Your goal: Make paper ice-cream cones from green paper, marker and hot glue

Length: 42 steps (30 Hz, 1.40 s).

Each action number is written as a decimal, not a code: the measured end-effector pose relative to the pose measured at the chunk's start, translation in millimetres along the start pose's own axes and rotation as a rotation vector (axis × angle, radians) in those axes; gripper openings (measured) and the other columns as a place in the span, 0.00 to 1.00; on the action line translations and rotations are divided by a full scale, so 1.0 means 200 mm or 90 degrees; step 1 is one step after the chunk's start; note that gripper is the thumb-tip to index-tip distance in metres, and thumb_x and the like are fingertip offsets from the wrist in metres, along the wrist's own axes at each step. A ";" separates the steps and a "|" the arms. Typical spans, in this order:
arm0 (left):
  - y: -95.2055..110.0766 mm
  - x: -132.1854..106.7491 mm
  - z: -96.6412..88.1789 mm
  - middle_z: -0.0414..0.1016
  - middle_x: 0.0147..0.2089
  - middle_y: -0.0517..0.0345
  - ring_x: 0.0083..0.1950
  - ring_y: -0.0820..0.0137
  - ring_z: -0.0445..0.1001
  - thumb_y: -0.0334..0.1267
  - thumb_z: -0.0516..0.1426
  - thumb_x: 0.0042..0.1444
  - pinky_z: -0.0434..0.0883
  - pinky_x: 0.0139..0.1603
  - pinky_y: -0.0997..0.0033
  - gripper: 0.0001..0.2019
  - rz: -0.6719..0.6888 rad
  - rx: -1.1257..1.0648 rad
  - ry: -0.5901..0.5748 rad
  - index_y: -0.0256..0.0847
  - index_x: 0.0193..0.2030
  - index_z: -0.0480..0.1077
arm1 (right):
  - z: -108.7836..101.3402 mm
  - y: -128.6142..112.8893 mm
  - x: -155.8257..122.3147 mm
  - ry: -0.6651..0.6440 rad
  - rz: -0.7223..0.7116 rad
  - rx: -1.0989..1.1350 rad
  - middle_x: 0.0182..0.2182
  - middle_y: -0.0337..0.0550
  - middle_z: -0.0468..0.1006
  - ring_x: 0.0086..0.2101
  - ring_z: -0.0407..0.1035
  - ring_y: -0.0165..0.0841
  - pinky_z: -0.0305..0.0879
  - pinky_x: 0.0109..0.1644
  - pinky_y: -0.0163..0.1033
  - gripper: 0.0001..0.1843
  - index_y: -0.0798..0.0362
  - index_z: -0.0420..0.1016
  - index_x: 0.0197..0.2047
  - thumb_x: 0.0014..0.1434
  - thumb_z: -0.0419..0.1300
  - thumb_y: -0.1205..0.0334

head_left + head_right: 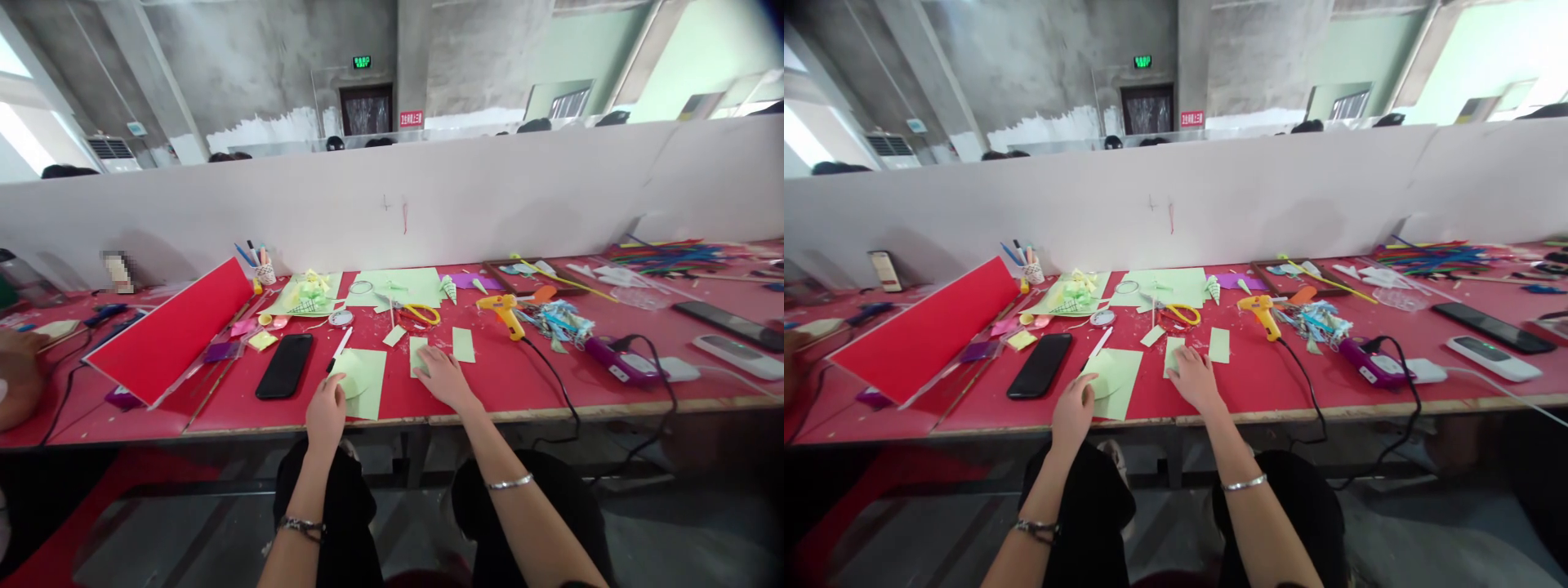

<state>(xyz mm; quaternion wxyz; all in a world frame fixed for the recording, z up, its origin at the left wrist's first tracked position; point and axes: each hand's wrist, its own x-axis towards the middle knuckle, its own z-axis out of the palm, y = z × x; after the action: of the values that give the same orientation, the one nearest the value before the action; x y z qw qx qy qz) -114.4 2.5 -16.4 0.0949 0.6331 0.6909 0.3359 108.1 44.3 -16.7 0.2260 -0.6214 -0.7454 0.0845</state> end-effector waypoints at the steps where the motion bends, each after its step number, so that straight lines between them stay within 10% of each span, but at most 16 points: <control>1: 0.00 0.00 0.00 0.72 0.44 0.47 0.45 0.61 0.70 0.30 0.46 0.54 0.67 0.41 0.67 0.15 0.000 0.018 0.000 0.38 0.45 0.68 | 0.00 0.03 -0.01 -0.005 -0.004 -0.003 0.55 0.48 0.63 0.54 0.55 0.40 0.45 0.56 0.53 0.21 0.51 0.63 0.53 0.56 0.49 0.61; 5: 0.00 0.00 0.01 0.72 0.41 0.48 0.41 0.63 0.71 0.30 0.47 0.54 0.66 0.37 0.71 0.14 0.003 0.069 0.002 0.38 0.45 0.69 | 0.00 0.05 -0.03 0.017 -0.014 -0.017 0.47 0.42 0.71 0.48 0.61 0.36 0.38 0.57 0.55 0.14 0.48 0.68 0.45 0.57 0.46 0.64; 11: -0.01 0.00 0.01 0.71 0.42 0.50 0.41 0.65 0.71 0.31 0.47 0.55 0.66 0.36 0.73 0.14 0.019 0.099 0.005 0.40 0.45 0.69 | -0.01 0.00 0.03 0.046 -0.030 -0.025 0.33 0.42 0.73 0.37 0.65 0.31 0.58 0.39 0.34 0.09 0.52 0.69 0.29 0.56 0.49 0.67; 18: -0.02 -0.01 0.01 0.71 0.39 0.51 0.40 0.66 0.71 0.31 0.47 0.55 0.66 0.36 0.73 0.14 0.033 0.129 0.005 0.40 0.45 0.69 | -0.11 0.13 0.03 0.172 0.049 -0.062 0.47 0.51 0.65 0.47 0.58 0.38 0.56 0.46 0.39 0.12 0.55 0.65 0.38 0.60 0.42 0.64; 25: -0.01 -0.01 0.01 0.70 0.39 0.51 0.38 0.66 0.71 0.32 0.47 0.55 0.64 0.33 0.73 0.15 0.026 0.153 0.005 0.41 0.45 0.70 | -0.06 0.31 0.05 0.088 0.084 -0.085 0.39 0.48 0.70 0.42 0.63 0.37 0.57 0.43 0.38 0.05 0.54 0.65 0.30 0.55 0.51 0.63; 42: -0.02 -0.02 0.02 0.70 0.40 0.52 0.38 0.67 0.70 0.33 0.47 0.56 0.63 0.33 0.74 0.15 0.019 0.154 -0.001 0.42 0.46 0.69 | -0.06 0.22 0.09 0.097 0.027 -0.033 0.38 0.48 0.71 0.39 0.63 0.34 0.56 0.42 0.36 0.22 0.57 0.64 0.44 0.48 0.43 0.80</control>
<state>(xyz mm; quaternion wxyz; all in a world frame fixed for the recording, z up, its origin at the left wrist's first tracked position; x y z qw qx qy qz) -114.6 0.4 -22.4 0.0130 0.6503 0.7169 0.2510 150.5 69.0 -19.0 0.2643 -0.6475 -0.7145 0.0224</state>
